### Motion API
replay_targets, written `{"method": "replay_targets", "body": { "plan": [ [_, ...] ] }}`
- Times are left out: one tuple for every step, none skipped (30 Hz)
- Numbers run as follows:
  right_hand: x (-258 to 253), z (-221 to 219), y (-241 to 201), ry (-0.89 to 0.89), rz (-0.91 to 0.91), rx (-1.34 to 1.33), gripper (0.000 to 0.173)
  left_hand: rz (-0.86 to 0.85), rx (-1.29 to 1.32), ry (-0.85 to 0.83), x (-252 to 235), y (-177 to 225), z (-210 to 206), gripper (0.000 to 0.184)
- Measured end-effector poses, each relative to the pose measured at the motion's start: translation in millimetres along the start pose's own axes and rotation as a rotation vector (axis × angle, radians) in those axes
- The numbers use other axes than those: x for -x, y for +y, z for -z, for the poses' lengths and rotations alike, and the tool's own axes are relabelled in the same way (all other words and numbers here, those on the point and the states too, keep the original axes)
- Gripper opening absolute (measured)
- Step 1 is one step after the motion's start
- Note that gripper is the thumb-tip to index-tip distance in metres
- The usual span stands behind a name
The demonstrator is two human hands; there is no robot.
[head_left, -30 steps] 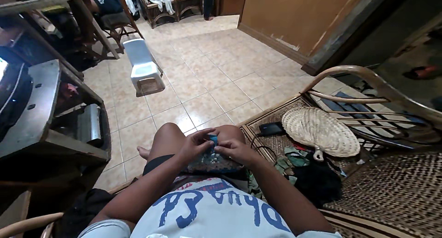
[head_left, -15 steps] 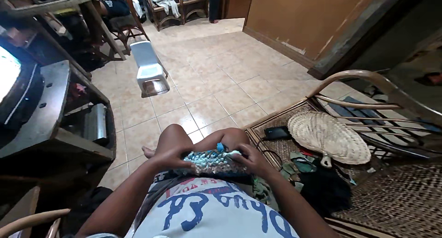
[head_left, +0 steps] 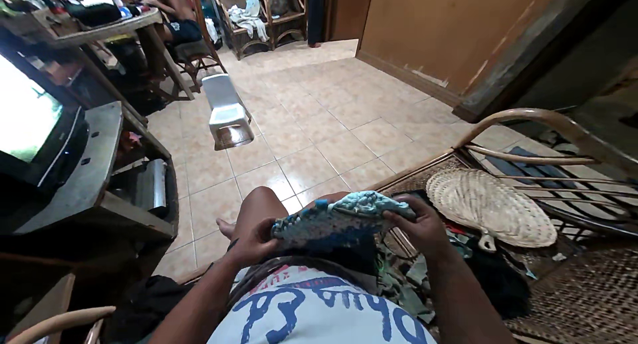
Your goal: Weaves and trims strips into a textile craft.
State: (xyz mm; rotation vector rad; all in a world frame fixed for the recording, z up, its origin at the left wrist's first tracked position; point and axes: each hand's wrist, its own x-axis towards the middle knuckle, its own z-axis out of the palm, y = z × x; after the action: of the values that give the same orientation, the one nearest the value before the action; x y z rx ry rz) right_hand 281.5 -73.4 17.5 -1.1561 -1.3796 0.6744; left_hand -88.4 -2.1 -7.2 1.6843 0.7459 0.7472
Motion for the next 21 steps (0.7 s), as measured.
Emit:
{"method": "replay_targets", "body": {
  "plan": [
    [-4,-3,-6,-0.005,0.029,0.031,0.022,0.021,-0.056,-0.051,-3,1,4,0.045],
    [-8,-8,-9,-0.024,0.045,0.085,0.024,0.048,-0.096,-0.092,-6,3,5,0.046],
    [-12,-15,-9,-0.050,0.041,0.146,0.025,0.069,-0.117,-0.118,-10,5,3,0.042],
    [-17,-22,-5,-0.067,0.022,0.190,0.026,0.098,-0.125,-0.132,-14,7,1,0.038],
    [-22,-28,-1,-0.069,-0.012,0.218,0.026,0.130,-0.131,-0.145,-20,10,-2,0.036],
    [-26,-33,2,-0.063,-0.055,0.236,0.026,0.152,-0.134,-0.166,-27,11,-5,0.033],
    [-31,-36,4,-0.055,-0.094,0.244,0.026,0.169,-0.137,-0.180,-34,11,-7,0.031],
    [-35,-38,4,-0.051,-0.128,0.240,0.025,0.165,-0.146,-0.180,-42,13,-10,0.028],
    [-38,-39,4,-0.055,-0.153,0.236,0.024,0.151,-0.170,-0.171,-49,16,-11,0.028],
    [-39,-39,3,-0.067,-0.161,0.228,0.022,0.142,-0.212,-0.162,-56,22,-11,0.029],
    [-40,-37,4,-0.086,-0.149,0.220,0.021,0.139,-0.251,-0.163,-63,26,-11,0.029],
    [-41,-35,4,-0.109,-0.126,0.216,0.020,0.133,-0.274,-0.165,-69,31,-11,0.028],
    [-40,-32,4,-0.133,-0.102,0.223,0.020,0.143,-0.290,-0.163,-74,35,-13,0.027],
    [-40,-28,4,-0.138,-0.082,0.241,0.020,0.158,-0.299,-0.158,-77,40,-16,0.028],
    [-39,-24,5,-0.115,-0.056,0.277,0.022,0.161,-0.295,-0.136,-78,43,-22,0.027],
    [-38,-20,7,-0.070,-0.023,0.322,0.028,0.152,-0.281,-0.103,-77,46,-29,0.026],
    [-38,-17,12,-0.022,0.023,0.362,0.039,0.124,-0.257,-0.060,-76,44,-36,0.025],
    [-39,-17,16,0.008,0.077,0.394,0.046,0.078,-0.220,-0.016,-75,37,-43,0.025],
    [-40,-19,17,0.026,0.121,0.404,0.047,0.022,-0.181,0.027,-75,26,-49,0.025],
    [-40,-25,17,0.017,0.160,0.404,0.043,-0.029,-0.149,0.067,-76,17,-53,0.026],
    [-41,-33,17,-0.015,0.206,0.419,0.039,-0.071,-0.125,0.102,-76,10,-57,0.028]
  ]
}}
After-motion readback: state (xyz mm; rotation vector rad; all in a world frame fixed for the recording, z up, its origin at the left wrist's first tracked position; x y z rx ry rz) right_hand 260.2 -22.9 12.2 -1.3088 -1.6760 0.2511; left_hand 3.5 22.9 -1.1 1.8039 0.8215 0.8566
